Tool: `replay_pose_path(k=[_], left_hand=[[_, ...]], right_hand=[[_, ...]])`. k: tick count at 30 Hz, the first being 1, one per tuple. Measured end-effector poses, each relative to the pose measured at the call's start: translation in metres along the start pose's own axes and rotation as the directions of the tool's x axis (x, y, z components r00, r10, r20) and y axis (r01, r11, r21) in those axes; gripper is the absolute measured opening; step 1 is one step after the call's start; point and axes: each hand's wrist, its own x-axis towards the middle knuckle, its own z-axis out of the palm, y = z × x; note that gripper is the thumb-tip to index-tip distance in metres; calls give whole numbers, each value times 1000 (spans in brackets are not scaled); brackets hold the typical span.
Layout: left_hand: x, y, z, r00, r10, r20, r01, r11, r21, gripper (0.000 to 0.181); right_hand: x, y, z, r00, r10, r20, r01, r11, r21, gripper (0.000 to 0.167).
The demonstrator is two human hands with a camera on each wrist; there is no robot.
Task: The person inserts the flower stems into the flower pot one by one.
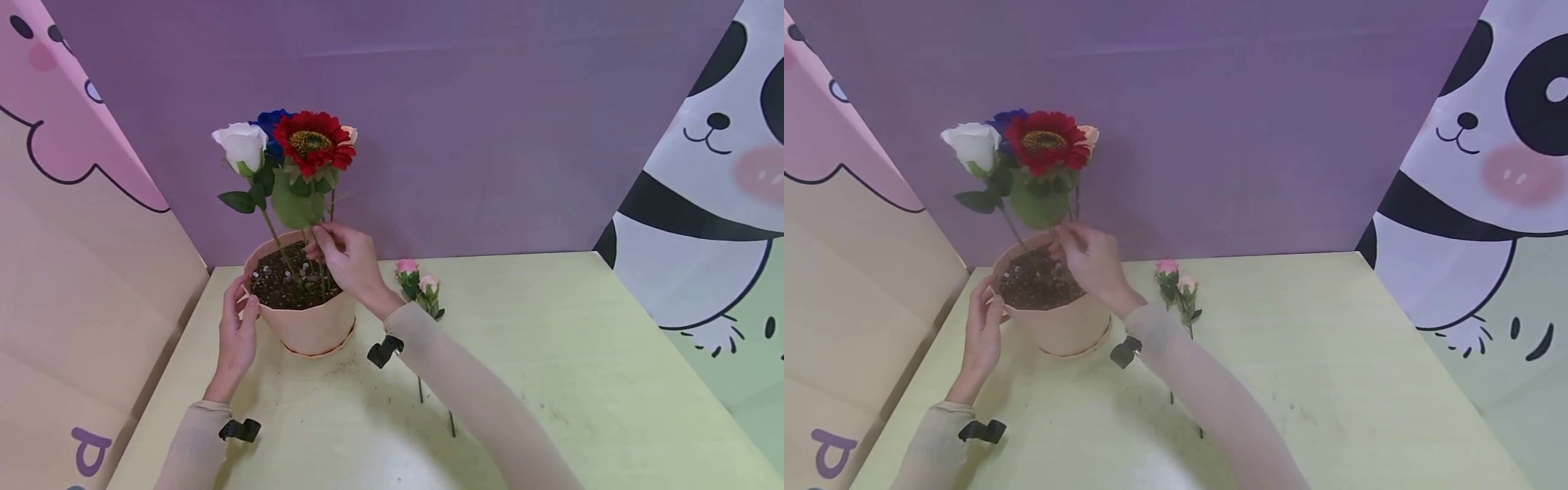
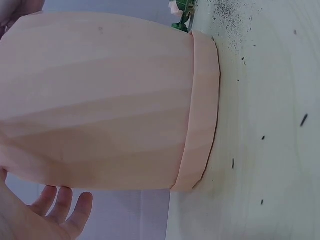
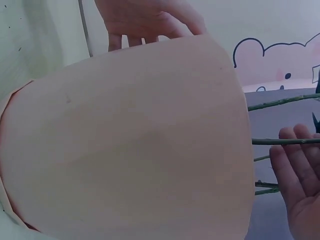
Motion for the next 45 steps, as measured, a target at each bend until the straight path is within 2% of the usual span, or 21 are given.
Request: replay_pose_path(k=[7, 11, 18, 23, 24, 26, 28, 31, 33, 41, 45], left_hand=[[0, 0, 0, 1000, 5, -12, -6, 1000, -8, 51], [0, 0, -1, 1000, 0, 6, 0, 1000, -5, 51], [0, -1, -2, 1000, 7, 11, -7, 1000, 2, 51], [0, -1, -2, 1000, 1, 8, -1, 1000, 7, 51], [0, -1, -2, 1000, 0, 7, 0, 1000, 9, 51], [0, -1, -2, 1000, -1, 7, 1, 1000, 12, 51], [0, 0, -2, 1000, -2, 8, 1, 1000, 17, 52], [0, 0, -2, 1000, -1, 6, 1, 1000, 23, 52], [1, -1, -2, 1000, -2, 8, 1, 1000, 23, 52], [1, -1, -3, 1000, -12, 15, 12, 999, 43, 53], [0, -1, -3, 1000, -9, 8, 9, 1000, 28, 53]], right_hand=[[-15, 3, 6, 998, -34, -52, 31, 998, -55, 28], [-25, 5, 8, 992, -103, -80, 98, 993, -57, 21], [-29, 11, 6, 956, -281, -83, 265, 951, -162, 18], [-29, 11, 4, 924, -378, -49, 360, 908, -214, 18], [-28, 10, 3, 923, -382, -37, 368, 907, -204, 18], [-27, 8, 1, 932, -363, -6, 357, 918, -176, 20], [-26, 4, -1, 949, -314, 42, 316, 937, -147, 21], [-23, 0, -4, 972, -206, 109, 219, 968, -124, 25], [-21, -3, -6, 979, -153, 136, 169, 979, -116, 28], [-16, -1, -4, 985, -52, 163, 77, 986, -147, 31], [-19, 9, 3, 990, -62, 125, 85, 978, -190, 32]])
